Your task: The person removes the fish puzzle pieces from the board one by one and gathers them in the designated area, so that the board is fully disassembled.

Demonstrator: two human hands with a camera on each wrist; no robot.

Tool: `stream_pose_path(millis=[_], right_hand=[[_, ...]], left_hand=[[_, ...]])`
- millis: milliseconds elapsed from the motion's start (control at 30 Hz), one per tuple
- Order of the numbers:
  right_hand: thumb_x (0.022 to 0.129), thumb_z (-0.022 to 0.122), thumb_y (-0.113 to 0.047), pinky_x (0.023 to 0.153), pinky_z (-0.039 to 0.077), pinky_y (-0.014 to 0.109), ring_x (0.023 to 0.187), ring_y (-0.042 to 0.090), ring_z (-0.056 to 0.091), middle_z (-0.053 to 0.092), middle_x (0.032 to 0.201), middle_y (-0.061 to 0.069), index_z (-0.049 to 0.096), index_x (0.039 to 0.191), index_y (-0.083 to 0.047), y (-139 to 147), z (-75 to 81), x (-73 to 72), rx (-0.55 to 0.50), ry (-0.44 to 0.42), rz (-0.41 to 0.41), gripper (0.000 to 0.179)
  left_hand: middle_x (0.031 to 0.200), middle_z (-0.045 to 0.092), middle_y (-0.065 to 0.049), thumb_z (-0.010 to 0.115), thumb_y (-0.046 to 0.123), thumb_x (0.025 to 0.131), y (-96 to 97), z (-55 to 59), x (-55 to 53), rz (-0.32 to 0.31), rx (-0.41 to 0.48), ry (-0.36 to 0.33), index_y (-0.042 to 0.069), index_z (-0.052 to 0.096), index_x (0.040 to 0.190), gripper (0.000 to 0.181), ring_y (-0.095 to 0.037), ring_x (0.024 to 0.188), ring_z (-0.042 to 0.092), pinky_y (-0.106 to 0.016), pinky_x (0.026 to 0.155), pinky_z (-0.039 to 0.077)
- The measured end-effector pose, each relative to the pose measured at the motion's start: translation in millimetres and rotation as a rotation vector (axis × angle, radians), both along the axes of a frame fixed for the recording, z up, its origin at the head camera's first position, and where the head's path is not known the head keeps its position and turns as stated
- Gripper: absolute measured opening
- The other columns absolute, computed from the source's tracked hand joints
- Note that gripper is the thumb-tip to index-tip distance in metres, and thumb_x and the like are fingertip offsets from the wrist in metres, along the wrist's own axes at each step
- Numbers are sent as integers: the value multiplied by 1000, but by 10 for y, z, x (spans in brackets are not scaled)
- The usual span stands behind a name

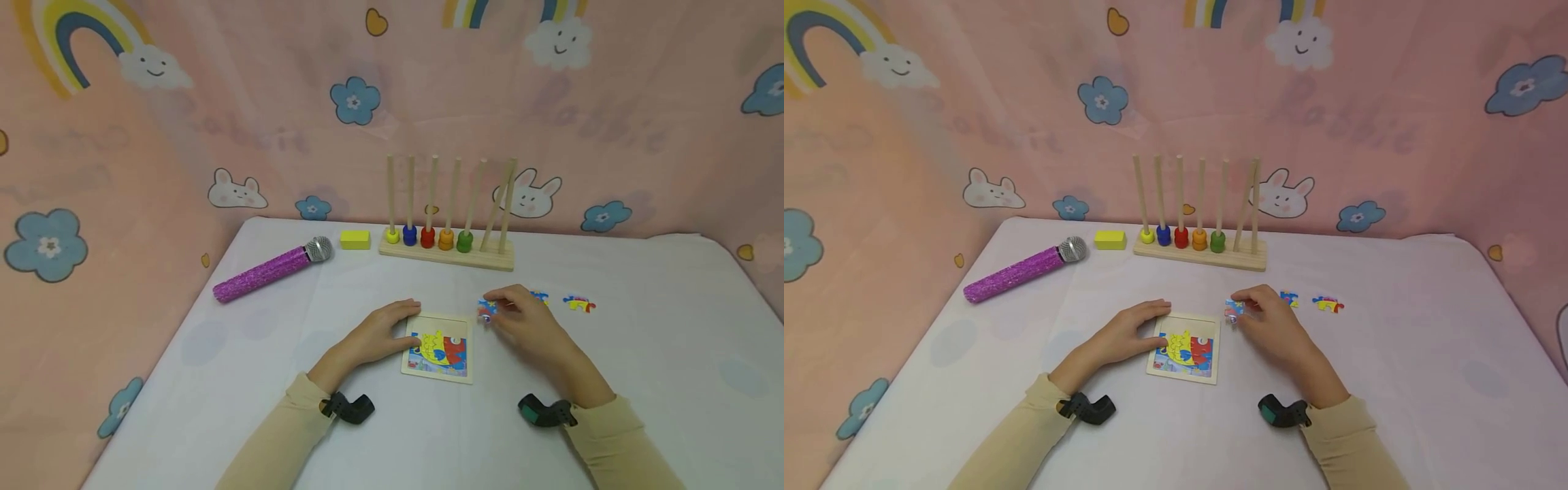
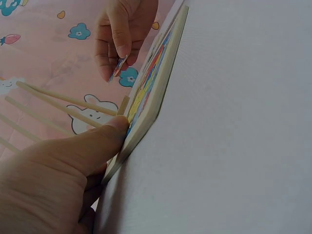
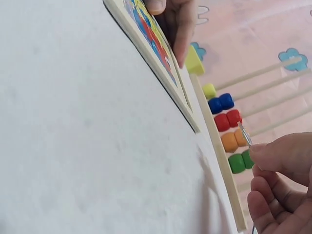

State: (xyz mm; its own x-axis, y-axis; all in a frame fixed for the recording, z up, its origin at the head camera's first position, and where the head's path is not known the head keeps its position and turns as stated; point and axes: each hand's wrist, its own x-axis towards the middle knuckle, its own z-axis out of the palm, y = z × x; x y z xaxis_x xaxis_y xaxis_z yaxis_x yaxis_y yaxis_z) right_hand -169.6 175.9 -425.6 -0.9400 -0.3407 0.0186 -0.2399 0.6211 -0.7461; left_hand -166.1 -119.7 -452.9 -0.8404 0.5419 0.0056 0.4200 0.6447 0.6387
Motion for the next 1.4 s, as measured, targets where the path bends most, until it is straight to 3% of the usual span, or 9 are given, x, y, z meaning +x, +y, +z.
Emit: stream_pose_path(millis=[133,300,367,467,533,700,1067,1400], right_hand=[[93,58,-12,100,45,50,113,29,48,51,124,14,55,126,-5,198,48,-15,21,-10,-27,34],[94,58,-14,92,43,15,114,30,49,50,125,16,55,127,-4,497,74,-7,58,30,-63,35],[94,58,-15,86,41,11,113,32,50,50,125,17,55,127,-3,624,73,-3,77,47,-81,35],[95,56,-15,88,45,24,112,36,50,49,125,19,54,127,-1,807,64,7,108,64,-112,35],[96,55,-15,89,47,41,111,40,50,48,125,20,53,128,-1,921,54,17,127,68,-134,35],[97,51,-15,89,41,63,113,48,46,44,128,26,50,130,2,1191,12,34,144,49,-190,37],[99,48,-19,89,39,68,115,52,40,39,132,33,46,133,4,1636,-125,32,216,24,-314,42],[100,46,-20,89,40,66,114,51,41,42,131,34,47,133,5,1661,-283,24,228,36,-411,41]], left_hand=[[148,42,-2,68,35,87,4,-3,-4,3,-5,0,11,47,140,63,-17,140,33,-35,115,31],[148,42,-1,68,36,87,7,-7,-5,5,-3,-6,12,47,140,63,-17,140,33,-35,115,31],[148,42,-1,68,36,87,7,-8,-6,6,-3,-8,11,47,140,63,-17,140,33,-35,115,31],[148,42,-1,68,36,87,6,-9,-7,7,-6,-9,11,47,140,63,-17,140,33,-35,115,31],[149,41,-2,68,36,87,6,-9,-7,8,-6,-11,11,47,140,63,-17,140,33,-35,115,31],[149,41,-2,68,36,87,6,-9,-1,10,-4,-19,12,46,141,63,-17,140,33,-35,115,31],[148,42,-1,69,37,86,12,-20,-7,14,-10,-20,13,47,140,63,-17,140,33,-35,114,31],[149,41,-2,68,36,87,10,-7,0,11,-12,-19,12,47,140,63,-18,140,34,-35,114,31]])
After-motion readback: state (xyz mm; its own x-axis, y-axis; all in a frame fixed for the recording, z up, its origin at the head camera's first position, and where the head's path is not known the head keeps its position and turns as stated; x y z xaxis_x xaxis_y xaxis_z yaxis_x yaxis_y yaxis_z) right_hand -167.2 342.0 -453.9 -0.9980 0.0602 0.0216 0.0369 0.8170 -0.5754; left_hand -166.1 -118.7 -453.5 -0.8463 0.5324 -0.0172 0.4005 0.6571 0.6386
